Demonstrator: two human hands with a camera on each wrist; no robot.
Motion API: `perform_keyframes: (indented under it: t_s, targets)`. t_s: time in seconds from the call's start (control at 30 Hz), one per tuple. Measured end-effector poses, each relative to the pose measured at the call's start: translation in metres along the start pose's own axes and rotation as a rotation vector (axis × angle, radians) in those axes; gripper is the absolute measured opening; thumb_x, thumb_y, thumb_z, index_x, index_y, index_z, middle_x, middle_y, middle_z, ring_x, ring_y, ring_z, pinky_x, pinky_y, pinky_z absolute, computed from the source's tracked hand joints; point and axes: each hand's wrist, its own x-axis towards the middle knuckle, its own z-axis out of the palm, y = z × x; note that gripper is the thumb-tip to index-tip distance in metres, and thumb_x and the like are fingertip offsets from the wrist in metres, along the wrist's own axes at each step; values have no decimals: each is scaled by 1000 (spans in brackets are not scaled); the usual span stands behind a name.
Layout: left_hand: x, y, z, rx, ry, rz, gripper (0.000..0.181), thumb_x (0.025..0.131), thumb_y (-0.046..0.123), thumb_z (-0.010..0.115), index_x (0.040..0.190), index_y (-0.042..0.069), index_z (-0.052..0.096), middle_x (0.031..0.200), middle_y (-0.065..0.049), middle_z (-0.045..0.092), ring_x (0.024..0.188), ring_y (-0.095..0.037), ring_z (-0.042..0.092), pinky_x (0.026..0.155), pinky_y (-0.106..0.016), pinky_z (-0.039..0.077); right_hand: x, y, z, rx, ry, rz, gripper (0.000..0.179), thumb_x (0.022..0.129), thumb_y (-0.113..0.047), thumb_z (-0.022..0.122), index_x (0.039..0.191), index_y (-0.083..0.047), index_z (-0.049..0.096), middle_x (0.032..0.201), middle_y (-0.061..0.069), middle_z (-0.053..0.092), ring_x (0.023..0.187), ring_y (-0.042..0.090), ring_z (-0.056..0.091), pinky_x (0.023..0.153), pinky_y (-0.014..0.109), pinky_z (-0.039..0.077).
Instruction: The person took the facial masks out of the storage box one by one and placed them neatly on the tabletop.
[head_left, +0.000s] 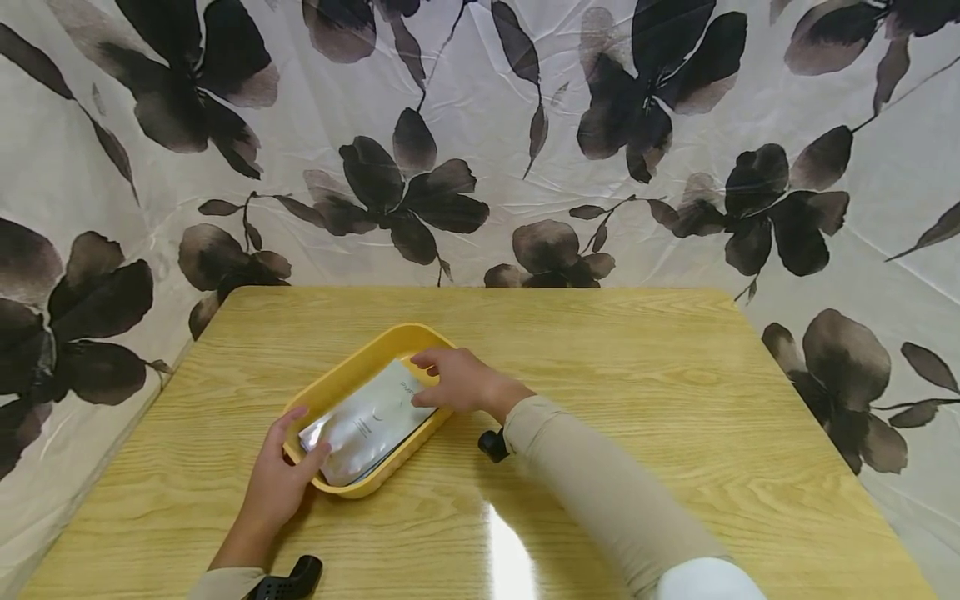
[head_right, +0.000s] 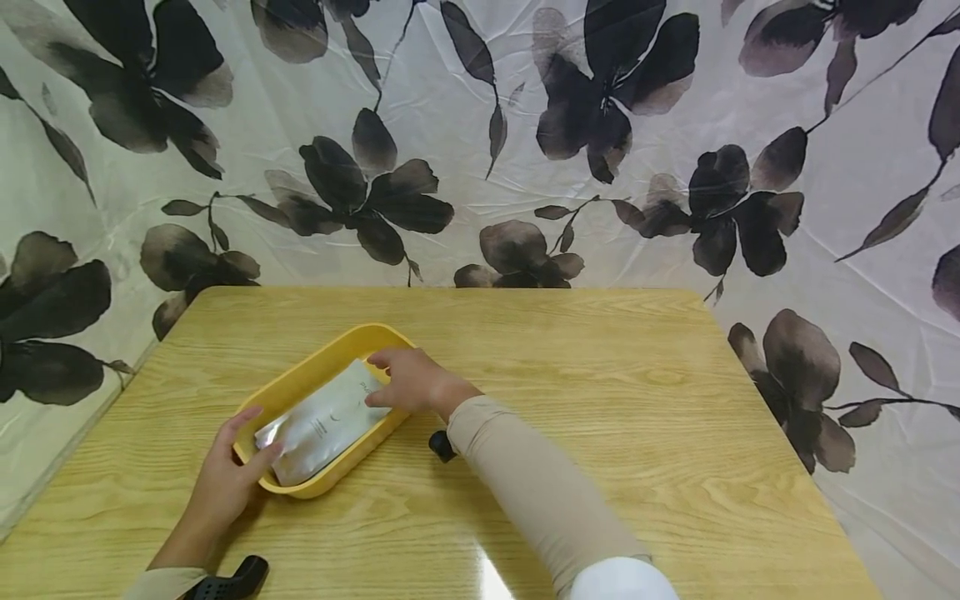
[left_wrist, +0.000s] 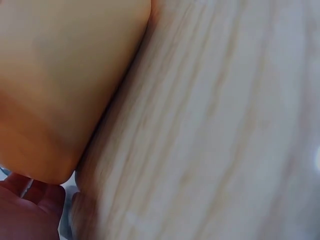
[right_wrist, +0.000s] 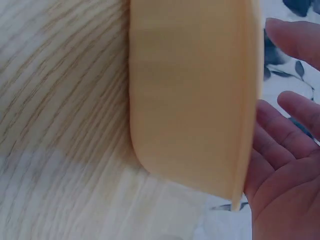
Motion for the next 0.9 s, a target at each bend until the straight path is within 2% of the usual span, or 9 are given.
perform_keyframes:
  t_s: [0.1, 0.13, 0.2, 0.27, 0.33, 0.5, 0.9]
  targets:
    - [0, 0, 0, -16, 3, 7, 65, 98, 19, 65, 150, 2, 30, 155, -30, 25, 140, -44, 27, 110, -50, 29, 3, -2, 3, -20, -13, 27, 64, 93, -26, 74, 149, -12, 48, 149, 0, 49, 129, 19, 52, 101, 29, 44]
    - [-1, 0, 1, -18, 5, 12, 65, 98, 19, 65, 150, 1, 30, 154, -30, 25, 140, -44, 27, 111, -48, 29, 4, -2, 4, -24, -15, 33, 64, 93, -25, 74, 149, -12, 48, 150, 0, 48, 130, 19, 51, 101, 29, 44]
    - [-1, 0, 1, -23, 11, 21, 64, 98, 18, 64, 150, 1, 30, 154, -30, 26, 139, -44, 27, 110, -30, 31, 6, -3, 6, -43, -23, 44, 64, 93, -26, 74, 149, -12, 47, 150, 0, 48, 130, 19, 51, 101, 30, 44]
    - [-1, 0, 2, -27, 17, 26, 63, 98, 17, 64, 149, 1, 31, 154, -30, 26, 139, -44, 29, 100, -12, 30, 9, -3, 8, -76, -29, 51, 64, 93, -27, 74, 150, -13, 46, 149, 0, 49, 130, 18, 51, 102, 29, 44]
    - [-2, 0, 3, -32, 19, 28, 63, 98, 17, 64, 149, 1, 31, 154, -30, 27, 138, -43, 30, 87, -1, 26, 11, -4, 9, -109, -36, 57, 65, 94, -27, 73, 150, -13, 46, 148, 2, 50, 131, 19, 50, 103, 30, 43]
    - [-2, -1, 4, -46, 22, 16, 63, 98, 16, 64, 149, 1, 31, 154, -30, 27, 138, -42, 30, 86, 0, 25, 16, -6, 10, -175, -50, 81, 65, 93, -28, 73, 151, -13, 45, 143, 8, 55, 130, 21, 51, 104, 30, 41]
    - [0, -1, 3, -52, 15, -7, 63, 98, 16, 63, 150, 2, 30, 155, -28, 25, 139, -41, 31, 85, 0, 27, 20, -9, 13, -135, -56, 73, 64, 93, -26, 74, 149, -13, 47, 137, 8, 59, 126, 21, 53, 103, 29, 41]
